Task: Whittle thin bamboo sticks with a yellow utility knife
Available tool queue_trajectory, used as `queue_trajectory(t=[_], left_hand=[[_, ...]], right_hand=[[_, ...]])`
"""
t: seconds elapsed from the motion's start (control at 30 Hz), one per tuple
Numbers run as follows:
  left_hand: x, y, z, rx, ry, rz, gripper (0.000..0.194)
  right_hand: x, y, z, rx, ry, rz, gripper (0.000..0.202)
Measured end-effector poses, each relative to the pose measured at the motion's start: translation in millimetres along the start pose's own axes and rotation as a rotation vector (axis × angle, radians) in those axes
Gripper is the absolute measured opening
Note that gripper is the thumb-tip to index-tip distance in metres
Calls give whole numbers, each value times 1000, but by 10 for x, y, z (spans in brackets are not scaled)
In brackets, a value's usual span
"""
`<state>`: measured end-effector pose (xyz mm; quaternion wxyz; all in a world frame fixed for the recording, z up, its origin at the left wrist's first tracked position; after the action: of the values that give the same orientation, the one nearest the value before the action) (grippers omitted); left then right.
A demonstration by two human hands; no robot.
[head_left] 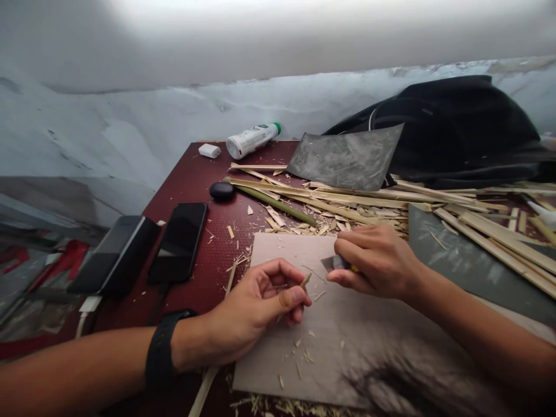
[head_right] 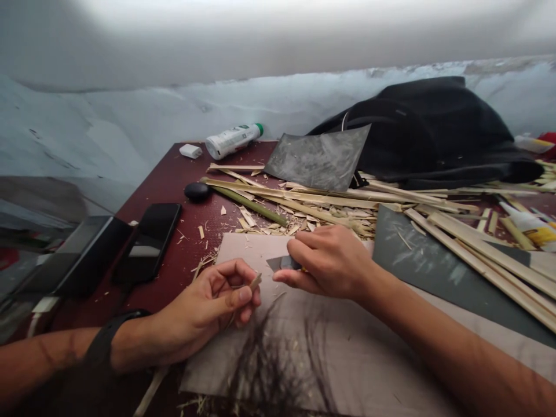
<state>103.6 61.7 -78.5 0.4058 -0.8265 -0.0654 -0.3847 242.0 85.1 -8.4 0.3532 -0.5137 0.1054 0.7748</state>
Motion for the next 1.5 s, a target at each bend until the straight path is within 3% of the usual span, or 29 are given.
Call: queue_trajectory(t=[0.27,0.7,1.17,1.37,1.5], left_hand=[[1,6,30,17,52,-27,14],[-31,31,9,48,9,-59,20],[-30,-35,2,39,-48,-58,25],[-5,70,-14,17,33,-42,20],[-8,45,1,-8,-38,-63,16]], right_hand=[[77,257,30,-51,80,65,47],[63,319,51,18,68,85,48],[10,201,70,29,-51,-100,47],[-27,-419,-79,437,-69,-196,46],[41,-217,-23,229,1,-93,46]])
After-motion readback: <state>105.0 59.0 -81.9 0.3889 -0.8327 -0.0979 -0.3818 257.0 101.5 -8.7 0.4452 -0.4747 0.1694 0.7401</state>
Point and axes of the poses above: each hand's wrist, its own z-axis towards the middle knuckle, its own x-axis out of the palm, y = z × x, the point moved 8 cm from there along z, towards the middle knuckle, and after that the axes turned 14 degrees about -z, right-handed, at the moved point
